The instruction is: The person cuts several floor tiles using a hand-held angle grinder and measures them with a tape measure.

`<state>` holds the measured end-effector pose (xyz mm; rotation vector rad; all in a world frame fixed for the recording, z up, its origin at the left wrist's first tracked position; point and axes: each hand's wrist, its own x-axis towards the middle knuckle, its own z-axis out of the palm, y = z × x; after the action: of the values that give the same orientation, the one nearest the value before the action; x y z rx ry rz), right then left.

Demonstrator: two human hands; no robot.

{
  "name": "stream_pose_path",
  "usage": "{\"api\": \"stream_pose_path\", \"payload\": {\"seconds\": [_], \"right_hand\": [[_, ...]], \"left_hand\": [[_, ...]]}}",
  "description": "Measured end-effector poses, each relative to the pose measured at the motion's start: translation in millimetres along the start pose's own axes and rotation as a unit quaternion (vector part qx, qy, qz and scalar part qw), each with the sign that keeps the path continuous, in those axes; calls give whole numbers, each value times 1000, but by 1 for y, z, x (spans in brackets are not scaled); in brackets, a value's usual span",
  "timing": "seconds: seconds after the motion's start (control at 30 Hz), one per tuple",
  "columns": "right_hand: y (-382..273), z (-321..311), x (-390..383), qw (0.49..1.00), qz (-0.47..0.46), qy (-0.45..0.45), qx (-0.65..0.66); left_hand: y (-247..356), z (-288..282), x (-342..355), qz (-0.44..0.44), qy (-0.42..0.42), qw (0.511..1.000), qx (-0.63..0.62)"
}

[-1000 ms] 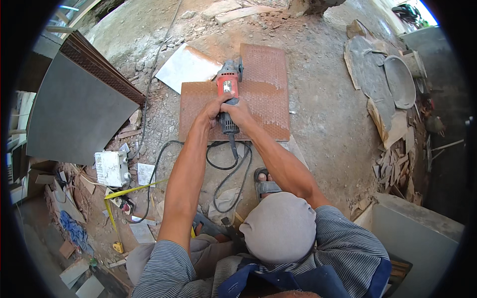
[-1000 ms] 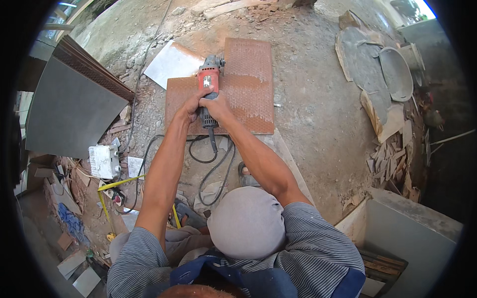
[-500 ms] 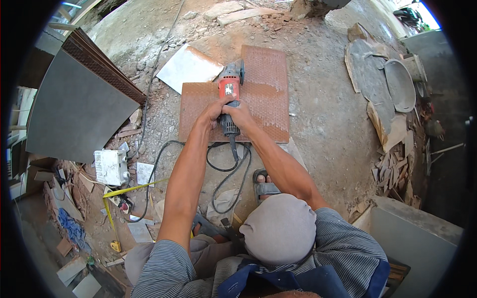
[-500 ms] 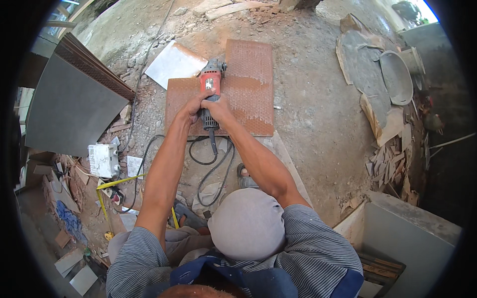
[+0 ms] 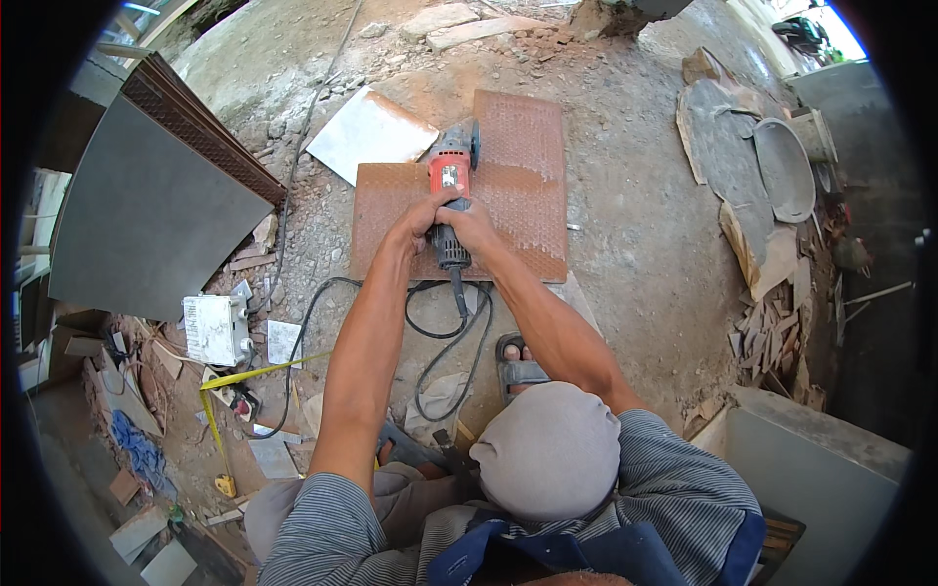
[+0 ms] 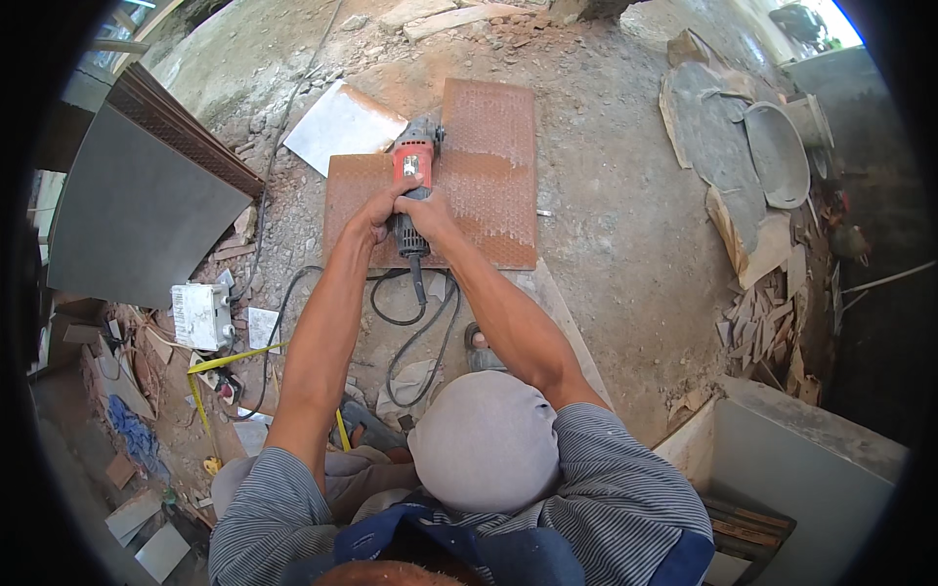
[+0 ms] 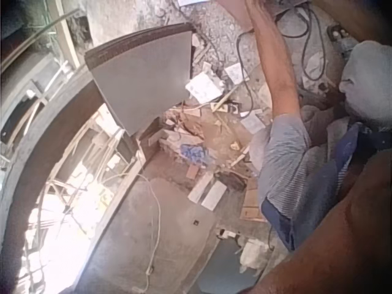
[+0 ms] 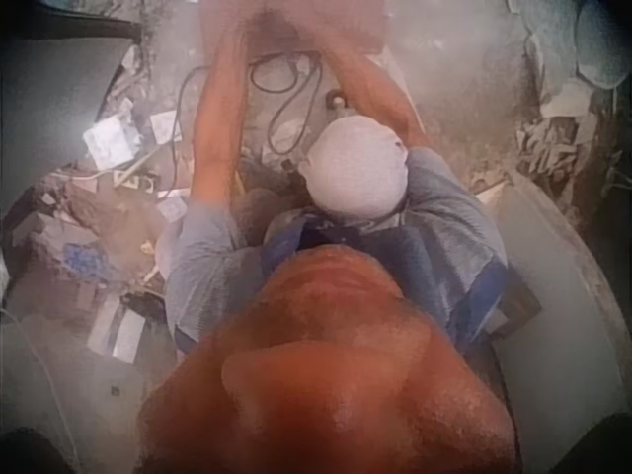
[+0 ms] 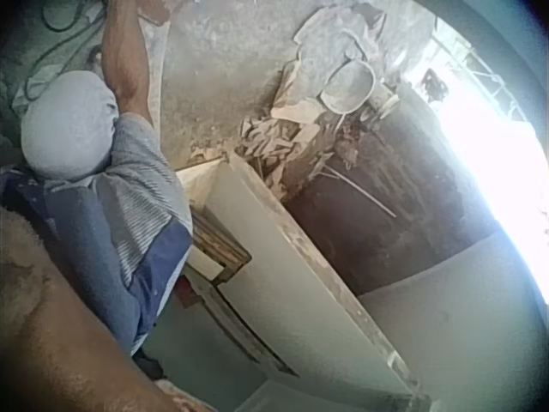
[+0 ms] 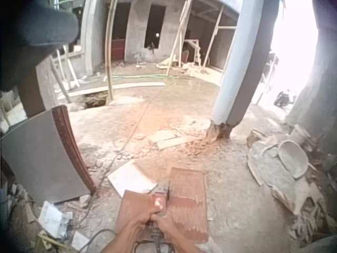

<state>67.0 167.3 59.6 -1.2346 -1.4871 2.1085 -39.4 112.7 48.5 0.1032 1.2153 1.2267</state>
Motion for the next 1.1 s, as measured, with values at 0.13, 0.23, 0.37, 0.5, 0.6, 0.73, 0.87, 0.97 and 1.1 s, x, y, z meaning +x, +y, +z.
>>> {"api": "stream_pose_path", "payload": {"seconds": [0.13,0.23,0.37,0.5,0.6,0.73,0.87,0.97,1.1], "right_hand": [[-1,0,-2,1000,7,-6,8],[-2,0,-3,1000,12,-5,10],[-4,0,-3,1000,7,3,-20],[-6,1,-5,1000,8,-8,2],[-8,1,-6,1000,11,-7,3],[-11,0,0,999,-19,-18,-23],[-20,5,6,994,-65,1,-88],[-33,9,-1,994,-83,-11,-74],[-52,8,-22,993,-101,-58,-21]], "left_hand": [[0,-2,1,-3,-4,1000,2],[-1,-2,2,0,5,1000,0],[-2,-3,3,-6,2,1000,-3],[-3,-4,4,-13,-8,1000,-2],[-3,-3,4,2,-10,1000,-7],[7,-1,-2,1,-5,1000,6],[28,3,-19,55,-8,998,38],[41,7,-36,97,-8,994,49],[42,16,-55,143,-19,986,82]]}}
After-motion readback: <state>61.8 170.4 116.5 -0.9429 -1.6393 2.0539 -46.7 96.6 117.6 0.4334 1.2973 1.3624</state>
